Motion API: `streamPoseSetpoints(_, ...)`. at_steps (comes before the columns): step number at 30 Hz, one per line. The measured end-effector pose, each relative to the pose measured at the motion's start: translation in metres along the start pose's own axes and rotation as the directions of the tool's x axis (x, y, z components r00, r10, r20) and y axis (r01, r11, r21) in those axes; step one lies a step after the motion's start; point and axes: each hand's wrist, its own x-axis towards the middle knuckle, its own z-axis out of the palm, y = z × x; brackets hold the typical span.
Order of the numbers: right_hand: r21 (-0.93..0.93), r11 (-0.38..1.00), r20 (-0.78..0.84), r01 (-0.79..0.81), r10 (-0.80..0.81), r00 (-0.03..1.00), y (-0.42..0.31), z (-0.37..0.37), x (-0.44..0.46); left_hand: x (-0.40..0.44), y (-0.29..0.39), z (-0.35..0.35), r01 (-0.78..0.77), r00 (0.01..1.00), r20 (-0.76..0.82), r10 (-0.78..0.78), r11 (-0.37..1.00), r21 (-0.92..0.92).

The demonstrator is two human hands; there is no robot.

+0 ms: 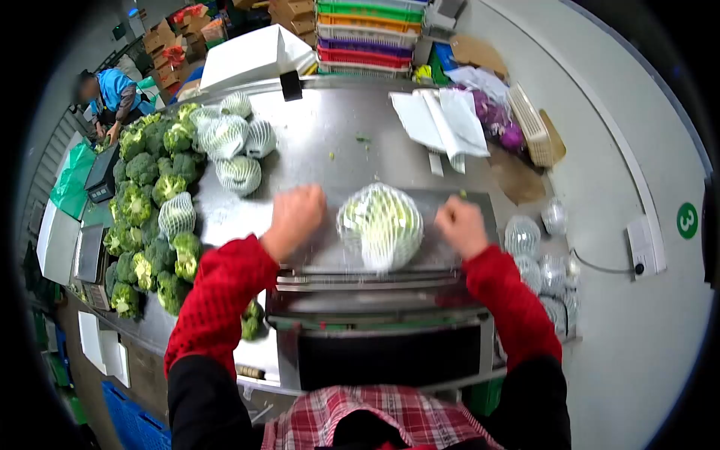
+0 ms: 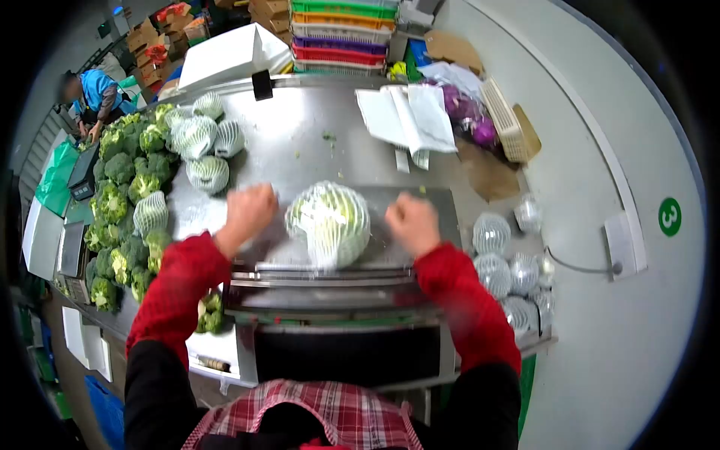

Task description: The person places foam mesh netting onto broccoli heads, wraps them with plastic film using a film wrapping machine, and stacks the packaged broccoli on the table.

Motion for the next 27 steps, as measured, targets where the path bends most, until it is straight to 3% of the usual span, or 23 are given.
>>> streamPoseSetpoints(1,-0.115,0.991,0.034,0.075,-0.071,0.997,0.001,0.011,-0.009,-0.007,0.005,0.006,-0.104,0.994,-0.049,0.099,0.99,-0.094)
streamPoseSetpoints(2,-0.105,0.992,0.046,0.07,-0.065,0.997,-0.006,0.016,-0.003,-0.003,0.005,0.005,-0.095,0.995,-0.034,0.092,0.991,-0.096)
streamPoseSetpoints(3,-0.101,0.968,-0.053,0.23,-0.236,0.97,-0.022,0.013,-0.001,-0.003,0.007,-0.002,-0.384,0.912,-0.2,0.358,0.916,-0.113)
streamPoseSetpoints(4,-0.118,0.915,-0.16,0.386,-0.401,0.902,-0.033,0.01,0.001,-0.002,0.009,-0.006,-0.641,0.73,-0.369,0.576,0.763,-0.077)
streamPoseSetpoints(5,-0.107,0.919,-0.158,0.38,-0.393,0.906,-0.036,0.007,0.003,-0.004,0.015,-0.005,-0.732,0.662,-0.357,0.659,0.671,-0.118)
streamPoseSetpoints(7,-0.113,0.746,0.111,0.656,-0.646,0.755,-0.041,0.003,0.016,-0.001,0.015,-0.007,-0.755,0.655,-0.224,0.722,0.632,-0.174)
streamPoseSetpoints(11,0.04,0.832,0.062,0.553,-0.555,0.83,-0.033,0.013,0.02,0.012,0.014,0.002,-0.689,0.724,-0.2,0.66,0.704,-0.17)
streamPoseSetpoints(12,0.088,0.841,0.08,0.534,-0.54,0.838,-0.034,0.012,0.025,0.018,0.023,-0.009,-0.61,0.793,-0.237,0.562,0.73,-0.309)
streamPoseSetpoints(13,0.072,0.83,0.061,0.553,-0.557,0.828,-0.036,0.004,0.025,0.022,0.025,-0.016,-0.622,0.783,-0.25,0.57,0.731,-0.28)
streamPoseSetpoints(16,0.268,0.916,0.22,0.3,-0.361,0.906,-0.057,-0.027,0.013,0.012,0.027,-0.03,-0.494,0.853,-0.186,0.488,0.637,-0.592)
streamPoseSetpoints(19,0.43,0.897,0.466,-0.104,-0.122,0.876,-0.119,-0.08,-0.02,-0.021,0.04,-0.089,-0.217,0.872,0.03,0.488,0.441,-0.871)
streamPoseSetpoints(20,0.388,0.921,0.437,-0.03,-0.155,0.886,-0.128,-0.085,-0.039,-0.036,0.048,-0.107,-0.219,0.889,0.034,0.457,0.488,-0.845)
streamPoseSetpoints(21,0.323,0.942,0.495,-0.093,-0.084,0.865,-0.13,-0.08,-0.066,-0.057,0.056,-0.118,-0.096,0.895,0.118,0.43,0.445,-0.89)
streamPoseSetpoints(23,0.355,0.839,0.7,-0.413,0.055,0.712,-0.147,-0.075,-0.113,-0.107,0.07,-0.114,0.213,0.812,0.402,0.423,0.427,-0.879)
streamPoseSetpoints(24,0.471,0.709,0.71,-0.524,0.048,0.703,-0.153,-0.069,-0.138,-0.135,0.08,-0.106,0.326,0.806,0.471,0.359,0.394,-0.859)
streamPoseSetpoints(25,0.547,0.656,0.676,-0.521,0.021,0.736,-0.15,-0.061,-0.161,-0.155,0.085,-0.106,0.404,0.768,0.532,0.357,0.374,-0.835)
streamPoseSetpoints(27,0.406,0.395,0.857,-0.824,0.148,0.493,-0.142,-0.061,-0.194,-0.193,0.089,-0.093,0.831,0.513,0.792,0.331,0.04,-0.555)
